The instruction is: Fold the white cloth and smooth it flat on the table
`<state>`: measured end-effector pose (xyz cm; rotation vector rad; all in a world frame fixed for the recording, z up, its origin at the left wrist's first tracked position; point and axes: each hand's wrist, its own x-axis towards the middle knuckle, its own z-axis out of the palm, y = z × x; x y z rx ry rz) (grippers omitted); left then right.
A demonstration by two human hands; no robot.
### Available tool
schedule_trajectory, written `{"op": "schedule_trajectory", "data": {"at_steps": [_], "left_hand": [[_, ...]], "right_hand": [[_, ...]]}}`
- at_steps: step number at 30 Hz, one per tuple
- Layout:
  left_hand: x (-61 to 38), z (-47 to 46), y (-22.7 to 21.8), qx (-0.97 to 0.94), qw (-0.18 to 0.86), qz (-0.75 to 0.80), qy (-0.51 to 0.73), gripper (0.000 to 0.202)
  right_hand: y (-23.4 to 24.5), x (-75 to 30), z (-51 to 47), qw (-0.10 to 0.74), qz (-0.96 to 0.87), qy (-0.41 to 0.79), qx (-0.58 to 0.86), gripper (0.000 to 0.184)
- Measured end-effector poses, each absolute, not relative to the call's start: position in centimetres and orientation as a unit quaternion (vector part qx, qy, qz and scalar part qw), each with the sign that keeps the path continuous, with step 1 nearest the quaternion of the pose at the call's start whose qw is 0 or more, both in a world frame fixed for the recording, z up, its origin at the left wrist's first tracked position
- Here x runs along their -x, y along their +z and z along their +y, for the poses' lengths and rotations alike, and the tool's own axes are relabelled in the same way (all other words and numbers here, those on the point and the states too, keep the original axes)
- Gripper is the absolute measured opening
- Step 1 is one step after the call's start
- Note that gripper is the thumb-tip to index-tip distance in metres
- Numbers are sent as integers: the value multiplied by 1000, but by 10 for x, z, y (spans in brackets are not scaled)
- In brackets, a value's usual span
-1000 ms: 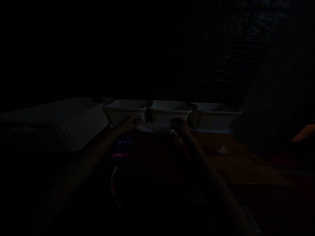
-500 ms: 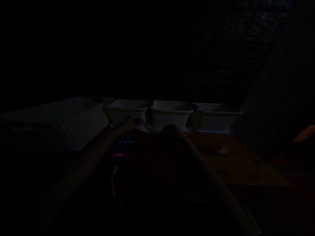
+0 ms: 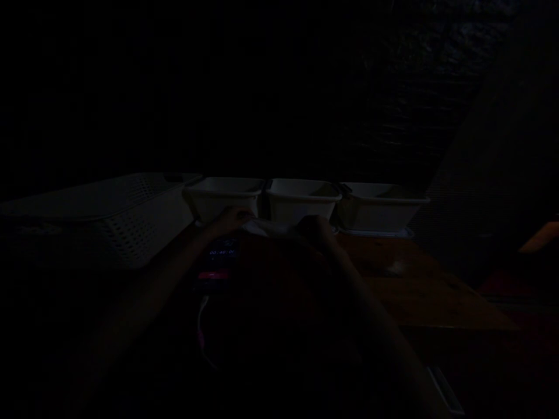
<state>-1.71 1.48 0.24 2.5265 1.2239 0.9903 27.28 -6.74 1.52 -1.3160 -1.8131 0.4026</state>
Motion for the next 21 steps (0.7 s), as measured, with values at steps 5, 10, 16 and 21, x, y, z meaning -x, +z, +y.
{"op": "schedule_trajectory", "data": {"at_steps": [5,10,16,21], "left_hand": [[18,14,3,-850,83,402,330,24],[19,14,2,-848,79,400,339,25],[19,10,6,-848,80,406,330,24],[18,8,8,-845,91,410,331,23]], "right_hand": [[15,-275,-67,395,-729,136,542,13],[15,-276,-73,374,-739,137,544,23],[23,-280,-83,368,-738,141,548,30],[27,-280,-88,370,-738,135,548,29]]}}
